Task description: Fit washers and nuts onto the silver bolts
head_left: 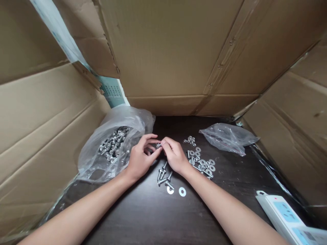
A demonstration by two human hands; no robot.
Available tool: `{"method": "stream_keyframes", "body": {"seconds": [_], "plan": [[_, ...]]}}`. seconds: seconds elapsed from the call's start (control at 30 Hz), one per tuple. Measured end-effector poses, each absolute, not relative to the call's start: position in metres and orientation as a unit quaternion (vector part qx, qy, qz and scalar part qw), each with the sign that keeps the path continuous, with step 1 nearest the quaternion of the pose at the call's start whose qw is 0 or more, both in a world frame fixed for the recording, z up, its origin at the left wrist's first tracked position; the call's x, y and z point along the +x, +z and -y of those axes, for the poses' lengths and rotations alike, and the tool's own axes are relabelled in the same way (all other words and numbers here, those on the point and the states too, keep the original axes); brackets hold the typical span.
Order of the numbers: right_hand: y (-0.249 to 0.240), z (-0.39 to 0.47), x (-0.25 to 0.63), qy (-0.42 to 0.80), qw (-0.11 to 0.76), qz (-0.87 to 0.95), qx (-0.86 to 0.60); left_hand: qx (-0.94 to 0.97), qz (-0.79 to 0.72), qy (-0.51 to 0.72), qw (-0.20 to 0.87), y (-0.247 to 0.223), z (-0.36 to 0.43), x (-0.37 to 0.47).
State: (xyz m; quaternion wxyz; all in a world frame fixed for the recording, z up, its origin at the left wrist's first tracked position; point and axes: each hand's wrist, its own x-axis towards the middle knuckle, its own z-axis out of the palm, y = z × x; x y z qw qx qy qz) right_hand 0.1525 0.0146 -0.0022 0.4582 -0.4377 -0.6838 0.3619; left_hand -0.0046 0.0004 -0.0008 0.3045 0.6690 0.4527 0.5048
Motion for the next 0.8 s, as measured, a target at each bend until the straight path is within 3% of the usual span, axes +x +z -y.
{"method": "stream_keyframes", "body": {"seconds": [0.27,0.8], "plan": [[-0.0026,-0.0157,0.1549,0.404,0.459,0.661,-0.435,0.674,-0.455,0.497,0.301,-0.0024,-0.0002,-0.006],[-0.0026,-0.015,0.152,0.377,0.457,0.667,-0.451,0.67,-0.46,0.501,0.299,-0.0006,0.0,-0.0051]]}}
